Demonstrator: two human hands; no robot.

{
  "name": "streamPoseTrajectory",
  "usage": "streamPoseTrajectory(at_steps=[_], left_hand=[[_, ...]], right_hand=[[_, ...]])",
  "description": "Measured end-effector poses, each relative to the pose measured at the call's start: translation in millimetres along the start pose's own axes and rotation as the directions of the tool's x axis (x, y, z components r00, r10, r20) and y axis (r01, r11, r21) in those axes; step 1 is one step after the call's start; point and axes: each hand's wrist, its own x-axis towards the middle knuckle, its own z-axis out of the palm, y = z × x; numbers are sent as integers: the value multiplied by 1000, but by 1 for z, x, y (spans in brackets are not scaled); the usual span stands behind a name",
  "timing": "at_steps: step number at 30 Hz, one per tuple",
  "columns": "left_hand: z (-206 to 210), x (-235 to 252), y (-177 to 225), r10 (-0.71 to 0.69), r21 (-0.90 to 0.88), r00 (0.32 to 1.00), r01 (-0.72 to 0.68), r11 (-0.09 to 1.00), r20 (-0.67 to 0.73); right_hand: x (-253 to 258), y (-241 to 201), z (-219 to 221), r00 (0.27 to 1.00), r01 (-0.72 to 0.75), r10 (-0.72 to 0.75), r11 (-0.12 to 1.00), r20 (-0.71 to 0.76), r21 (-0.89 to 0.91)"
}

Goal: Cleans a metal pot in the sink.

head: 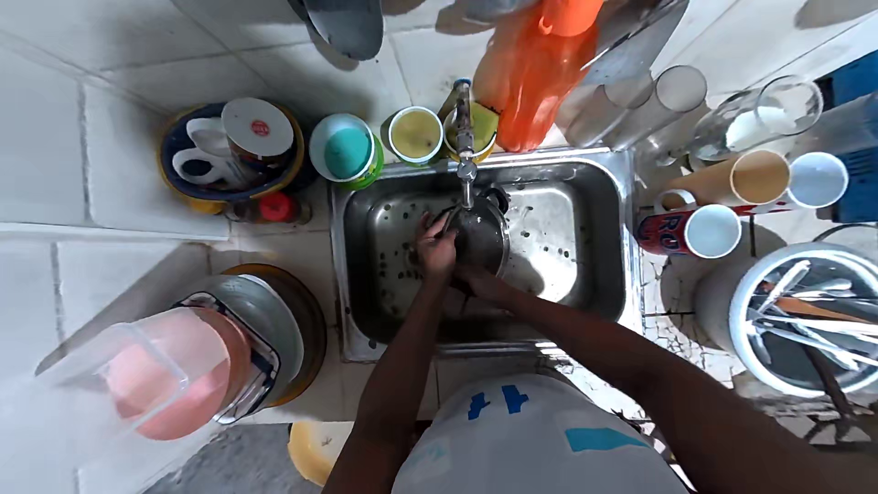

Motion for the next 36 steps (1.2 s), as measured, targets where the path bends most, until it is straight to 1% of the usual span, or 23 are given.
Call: streamPoseTrajectory(at_steps=[1, 2, 4, 6, 8, 9, 11, 13, 15, 16, 18, 19, 21, 23, 24, 25, 26, 27, 28, 30, 32, 34, 36], left_hand=[[0, 6, 3, 0, 4, 1000, 0, 1000, -12], [0, 12, 5, -3, 8, 1000, 3, 1000, -12], [-3, 18, 5, -23, 32, 1000, 23, 999, 14], [-4, 25, 8, -40, 80, 998, 36, 996, 52], [-5, 31, 13, -54, 109, 996, 45, 993, 76], [-6, 32, 15, -60, 124, 994, 49, 991, 91], [-11, 25, 20, -33, 167, 987, 7, 986, 155], [-10, 20, 22, 22, 176, 985, -52, 983, 169], [-6, 18, 18, 53, 166, 989, -76, 983, 140], [-3, 17, 14, 66, 145, 991, -83, 986, 115], [2, 15, 9, 100, 110, 993, -107, 988, 62], [5, 13, 7, 115, 103, 993, -118, 988, 32], [9, 8, 7, 118, 110, 993, -116, 987, -8], [11, 3, 3, 87, 87, 996, -84, 993, -37], [13, 1, 0, 68, 53, 996, -65, 996, -56], [15, -2, -2, 43, 14, 997, -42, 999, -69], [16, -7, -3, 14, -31, 997, -16, 999, -73], [17, -11, -4, 7, -88, 997, -14, 996, -76], [15, -12, -5, -2, -152, 997, -9, 988, -71], [11, -13, -1, -56, -228, 998, 47, 973, -32], [12, -15, 5, -90, -217, 996, 87, 972, -4], [9, -16, 15, -128, -133, 992, 125, 983, -14], [2, -8, 17, -84, -17, 996, 83, 996, -27]], right_hand=[[-1, 15, -15, 995, 55, -34, 967, 92, -247], [2, 30, -33, 980, 165, -89, 858, 176, -487], [17, 53, -71, 922, 387, -226, 479, 315, -788], [45, 65, -109, 835, 484, -377, 156, 401, -861], [59, 37, -126, 846, 463, -311, 30, 432, -886], [61, 19, -127, 884, 418, -239, 19, 402, -908], [67, 8, -126, 907, 316, -337, 154, 251, -936], [72, 16, -112, 899, 242, -414, 204, 141, -949], [65, 30, -83, 954, 97, -297, 201, 34, -975], [58, 37, -66, 966, 35, -257, 261, -34, -965], [41, 32, -31, 976, -108, -115, 486, -185, -868], [35, 22, -18, 977, -171, 5, 611, -212, -773], [32, 4, -4, 965, -239, 132, 795, -225, -558], [24, -21, 6, 941, -245, 199, 959, -274, -144], [21, -32, 12, 929, -184, 234, 964, -288, 192], [22, -40, 17, 916, -99, 274, 864, -295, 494], [23, -46, 20, 909, -26, 303, 725, -285, 689], [24, -51, 24, 908, 41, 293, 648, -299, 761], [21, -55, 30, 906, 94, 261, 642, -332, 761], [3, -55, 41, 899, 173, 124, 779, -419, 602], [-23, -40, 41, 908, 199, -96, 955, -407, 219], [-34, -17, 39, 911, 199, -246, 965, -331, -170], [-37, 19, 31, 903, 232, -349, 887, -250, -399]])
